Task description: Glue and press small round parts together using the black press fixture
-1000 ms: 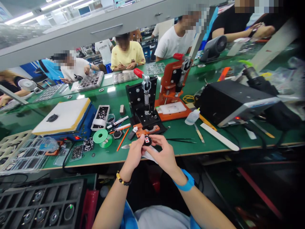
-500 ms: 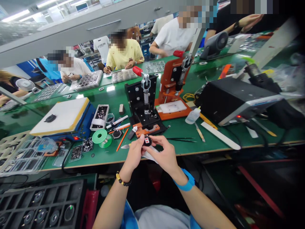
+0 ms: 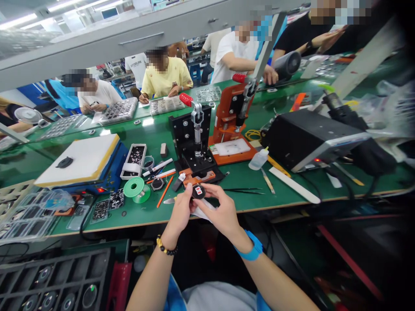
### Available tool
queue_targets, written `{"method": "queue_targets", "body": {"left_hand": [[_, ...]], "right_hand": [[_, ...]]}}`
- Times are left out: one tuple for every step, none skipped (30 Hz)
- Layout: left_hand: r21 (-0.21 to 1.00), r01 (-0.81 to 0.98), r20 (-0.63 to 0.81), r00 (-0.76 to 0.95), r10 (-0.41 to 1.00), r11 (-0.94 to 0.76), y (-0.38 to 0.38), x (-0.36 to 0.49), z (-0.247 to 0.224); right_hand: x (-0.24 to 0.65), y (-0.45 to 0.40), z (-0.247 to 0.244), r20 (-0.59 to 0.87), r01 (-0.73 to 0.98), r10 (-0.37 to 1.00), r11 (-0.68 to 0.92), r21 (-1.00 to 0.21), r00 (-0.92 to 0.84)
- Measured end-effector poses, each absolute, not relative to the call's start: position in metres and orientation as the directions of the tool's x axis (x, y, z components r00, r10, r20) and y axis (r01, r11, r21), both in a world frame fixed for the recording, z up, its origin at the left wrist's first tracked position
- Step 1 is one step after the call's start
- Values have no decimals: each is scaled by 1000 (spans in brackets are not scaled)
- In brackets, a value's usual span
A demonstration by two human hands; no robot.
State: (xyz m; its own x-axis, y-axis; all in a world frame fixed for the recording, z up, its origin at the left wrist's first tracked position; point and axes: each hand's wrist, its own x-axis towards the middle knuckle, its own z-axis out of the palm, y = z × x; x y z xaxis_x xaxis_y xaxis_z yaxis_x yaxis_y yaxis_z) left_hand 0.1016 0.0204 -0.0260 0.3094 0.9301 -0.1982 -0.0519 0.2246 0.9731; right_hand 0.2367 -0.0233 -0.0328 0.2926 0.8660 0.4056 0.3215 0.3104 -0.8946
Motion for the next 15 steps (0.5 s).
{"method": "queue_targets", "body": {"left_hand": [[971,-54,-204,309,929,231,20,102,-26],[970,-53,-209,313,926,237,20,102,-25],[970,-50,-211,319,924,239,20,102,-23],[971,-43,-210,326,922,237,19,102,-22],[972,-38,-206,331,921,231,19,102,-20],[975,-34,-198,334,922,221,19,102,-18],[977,-32,-187,343,921,210,18,102,-17],[980,-35,-172,351,921,197,18,102,-15],[982,-42,-155,363,919,182,17,102,-14],[985,-48,-135,380,915,166,17,102,-13],[988,-54,-115,394,912,148,17,102,-13],[989,-58,-99,405,909,134,17,102,-12],[990,-60,-92,412,906,128,17,102,-12],[990,-60,-93,417,904,129,17,102,-11],[989,-57,-99,420,902,135,17,102,-12]], "right_hand": [[237,-23,-31,404,315,867,311,-896,291],[237,-23,-30,390,291,873,307,-906,293],[237,-23,-28,364,250,883,296,-922,297],[237,-23,-26,331,199,894,281,-939,301],[237,-22,-25,297,144,905,264,-954,304],[237,-22,-24,264,92,914,248,-964,307],[237,-22,-24,236,45,921,234,-971,310],[239,-21,-23,213,3,925,223,-975,315],[241,-21,-23,192,-39,927,216,-976,322],[245,-20,-23,167,-92,928,208,-974,333],[250,-19,-22,140,-148,929,201,-968,342],[256,-18,-20,114,-203,930,194,-960,349],[263,-18,-18,89,-252,932,186,-950,351],[270,-18,-14,67,-294,936,176,-940,345],[278,-18,-10,48,-327,941,164,-931,335]]}}
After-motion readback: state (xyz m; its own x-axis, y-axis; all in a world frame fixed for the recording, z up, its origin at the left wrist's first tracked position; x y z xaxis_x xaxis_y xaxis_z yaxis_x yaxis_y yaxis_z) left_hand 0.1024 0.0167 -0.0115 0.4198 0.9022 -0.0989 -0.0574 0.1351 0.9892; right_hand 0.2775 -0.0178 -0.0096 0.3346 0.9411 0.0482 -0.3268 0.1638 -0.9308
